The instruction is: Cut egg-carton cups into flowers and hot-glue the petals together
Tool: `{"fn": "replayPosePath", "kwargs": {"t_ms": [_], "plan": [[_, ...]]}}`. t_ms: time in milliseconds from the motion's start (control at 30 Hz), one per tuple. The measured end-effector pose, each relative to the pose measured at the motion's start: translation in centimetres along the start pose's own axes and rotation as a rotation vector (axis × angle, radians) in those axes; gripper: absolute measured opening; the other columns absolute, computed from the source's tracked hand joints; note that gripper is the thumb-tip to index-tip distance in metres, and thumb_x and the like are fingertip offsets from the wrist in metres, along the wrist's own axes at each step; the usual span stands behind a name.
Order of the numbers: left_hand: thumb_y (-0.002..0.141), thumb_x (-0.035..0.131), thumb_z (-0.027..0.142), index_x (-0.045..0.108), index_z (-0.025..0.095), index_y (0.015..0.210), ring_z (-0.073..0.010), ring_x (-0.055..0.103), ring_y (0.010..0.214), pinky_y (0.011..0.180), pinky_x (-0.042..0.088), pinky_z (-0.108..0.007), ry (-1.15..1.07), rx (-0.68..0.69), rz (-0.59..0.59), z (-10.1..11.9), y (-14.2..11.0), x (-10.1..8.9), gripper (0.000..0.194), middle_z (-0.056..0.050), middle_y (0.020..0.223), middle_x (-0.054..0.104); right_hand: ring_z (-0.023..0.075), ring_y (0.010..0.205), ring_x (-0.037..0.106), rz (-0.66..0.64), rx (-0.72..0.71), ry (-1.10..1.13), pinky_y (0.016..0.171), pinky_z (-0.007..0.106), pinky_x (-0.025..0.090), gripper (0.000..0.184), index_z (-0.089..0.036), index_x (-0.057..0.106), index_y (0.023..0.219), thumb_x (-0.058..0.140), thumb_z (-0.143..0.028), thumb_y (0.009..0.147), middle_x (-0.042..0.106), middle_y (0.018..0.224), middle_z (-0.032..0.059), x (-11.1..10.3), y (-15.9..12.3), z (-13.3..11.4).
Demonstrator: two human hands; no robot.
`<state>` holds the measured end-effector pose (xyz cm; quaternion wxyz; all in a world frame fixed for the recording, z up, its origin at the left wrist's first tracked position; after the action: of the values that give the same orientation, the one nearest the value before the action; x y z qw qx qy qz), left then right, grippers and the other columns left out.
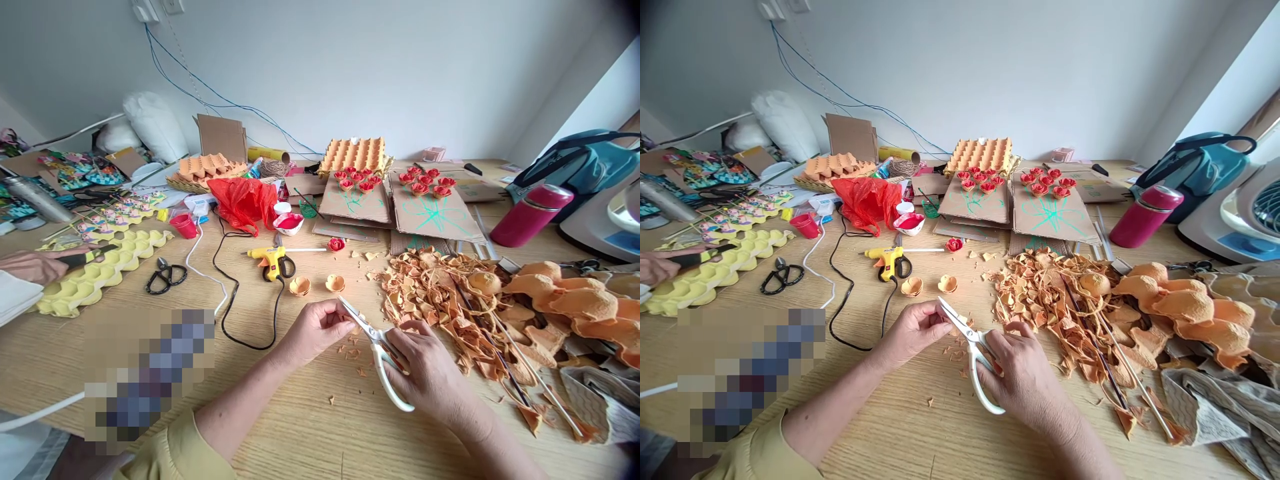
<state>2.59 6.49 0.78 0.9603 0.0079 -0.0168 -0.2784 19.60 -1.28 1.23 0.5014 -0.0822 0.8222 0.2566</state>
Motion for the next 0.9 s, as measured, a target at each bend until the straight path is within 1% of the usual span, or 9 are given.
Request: {"fn": "replayPosePath", "kwargs": {"t_ms": [67,133,267,367,467,567,733,833,900], "plan": [[0.08,0.073,0.026,0.065,0.015,0.088,-0.0101,0.053,0.066,0.061,0.039,-0.022,-0.024,-0.047,0.002,-0.4,0.1,-0.1,0.016,0.0,0.078,0.063,0.0163,0.064,0.05,0.005,0.034,0.002,0.083,0.035,0.04,0.022,-0.024,0.043,0.077,0.052,-0.03,0.096,0.051,0.065,-0.004,0.2,0.1,0.4],[0.079,0.072,0.027,0.062,0.015,0.088,-0.0082,0.049,0.06,0.058,0.037,-0.022,-0.021,-0.075,0.007,-0.5,0.2,-0.3,0.018,0.002,0.074,0.06,0.0169,0.066,0.051,0.028,0.069,0.026,0.077,0.032,0.041,0.024,-0.024,0.042,0.075,0.052,-0.029,0.096,0.051,0.065,-0.0032,0.1,0.2,0.8],[0.084,0.067,0.032,0.057,0.016,0.085,-0.0077,0.045,0.054,0.056,0.035,-0.022,0.012,-0.095,-0.031,-0.6,0.1,-0.3,0.018,0.006,0.061,0.052,0.0162,0.065,0.048,0.081,0.168,0.111,0.069,0.029,0.039,0.03,-0.024,0.038,0.071,0.051,-0.033,0.097,0.049,0.063,-0.0031,-0.3,0.2,1.4],[0.084,0.068,0.035,0.057,0.016,0.083,-0.0077,0.043,0.056,0.057,0.034,-0.023,0.012,-0.1,-0.039,-0.5,0.0,-0.3,0.022,0.006,0.063,0.052,0.0159,0.065,0.045,0.061,0.263,0.202,0.066,0.029,0.038,0.032,-0.024,0.041,0.07,0.05,-0.038,0.098,0.048,0.063,-0.0026,-0.2,0.0,1.9],[0.082,0.071,0.037,0.06,0.015,0.08,-0.0086,0.043,0.063,0.062,0.033,-0.024,-0.001,-0.07,-0.026,-0.2,0.0,-0.3,0.025,0.004,0.069,0.052,0.0161,0.066,0.045,0.028,0.354,0.327,0.064,0.029,0.038,0.03,-0.022,0.049,0.073,0.05,-0.041,0.097,0.05,0.067,-0.0015,0.0,0.0,2.0],[0.081,0.071,0.04,0.06,0.015,0.076,-0.0102,0.042,0.067,0.064,0.031,-0.025,0.002,-0.056,-0.038,0.2,-0.1,-0.1,0.028,0.003,0.069,0.051,0.0161,0.067,0.045,0.015,0.404,0.485,0.063,0.028,0.038,0.03,-0.021,0.055,0.078,0.05,-0.045,0.096,0.051,0.07,-0.0011,-0.2,0.2,1.7],[0.084,0.067,0.047,0.059,0.015,0.074,-0.012,0.043,0.068,0.068,0.032,-0.027,0.009,-0.03,-0.096,1.0,-0.4,0.5,0.035,0.002,0.069,0.051,0.0171,0.073,0.049,0.028,0.416,0.656,0.068,0.029,0.041,0.029,-0.021,0.057,0.082,0.057,-0.048,0.091,0.056,0.077,0.0002,-0.6,0.4,1.3],[0.087,0.063,0.049,0.059,0.015,0.073,-0.0126,0.042,0.067,0.068,0.032,-0.028,0.047,-0.055,-0.132,1.1,-0.6,0.8,0.037,0.002,0.068,0.05,0.0182,0.079,0.052,0.04,0.422,0.73,0.074,0.031,0.042,0.025,-0.021,0.058,0.088,0.065,-0.045,0.087,0.059,0.084,0.0006,-0.4,0.1,1.5],[0.088,0.061,0.05,0.057,0.015,0.072,-0.0124,0.04,0.066,0.066,0.031,-0.028,0.066,-0.07,-0.155,0.9,-0.6,1.1,0.038,0.002,0.066,0.048,0.0186,0.084,0.054,0.046,0.425,0.803,0.079,0.032,0.043,0.024,-0.022,0.058,0.096,0.069,-0.041,0.086,0.061,0.088,0.0007,0.0,0.0,1.6]]}}
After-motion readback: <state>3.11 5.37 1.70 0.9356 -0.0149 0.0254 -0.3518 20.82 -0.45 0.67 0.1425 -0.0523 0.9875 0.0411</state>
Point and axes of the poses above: each hand's wrist, its own y-axis towards the middle knuckle, its own x-axis out of the palm, z = x × y, the point moved 5 cm from there along y, towards the middle knuckle
